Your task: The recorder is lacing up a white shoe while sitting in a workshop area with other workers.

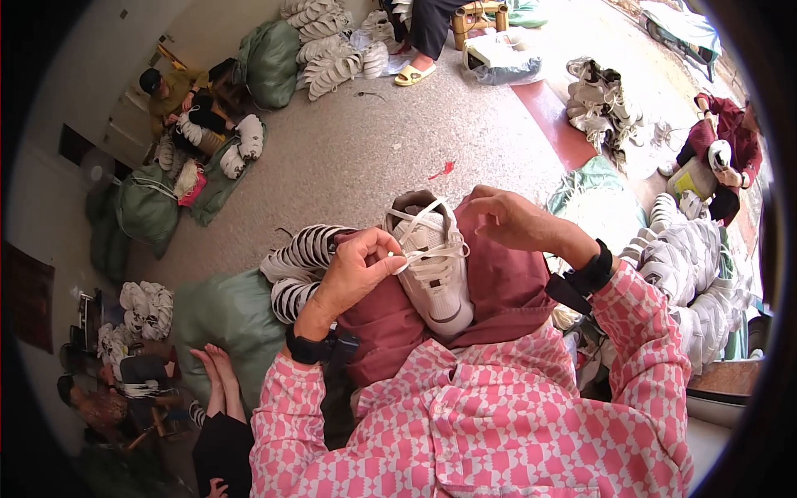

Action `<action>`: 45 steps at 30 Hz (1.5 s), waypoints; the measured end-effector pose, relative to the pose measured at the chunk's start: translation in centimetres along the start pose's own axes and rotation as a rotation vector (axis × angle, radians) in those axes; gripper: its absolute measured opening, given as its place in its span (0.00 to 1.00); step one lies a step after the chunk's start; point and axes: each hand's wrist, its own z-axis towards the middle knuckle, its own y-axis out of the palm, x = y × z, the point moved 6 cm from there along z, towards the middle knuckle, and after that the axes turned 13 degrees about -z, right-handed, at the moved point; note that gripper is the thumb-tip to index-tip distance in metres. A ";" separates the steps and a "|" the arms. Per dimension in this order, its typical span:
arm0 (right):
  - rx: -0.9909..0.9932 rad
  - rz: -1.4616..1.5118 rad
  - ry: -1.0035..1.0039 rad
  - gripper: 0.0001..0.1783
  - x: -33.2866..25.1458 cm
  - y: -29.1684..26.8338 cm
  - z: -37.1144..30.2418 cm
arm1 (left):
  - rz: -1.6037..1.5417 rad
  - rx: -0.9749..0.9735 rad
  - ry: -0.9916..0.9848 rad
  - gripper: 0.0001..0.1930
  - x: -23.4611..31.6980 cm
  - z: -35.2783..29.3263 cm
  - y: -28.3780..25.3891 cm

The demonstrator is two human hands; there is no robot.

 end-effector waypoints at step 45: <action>-0.270 -0.297 -0.154 0.09 -1.3 2.3 1.5 | 0.100 -0.340 0.123 0.09 -0.2 1.0 0.1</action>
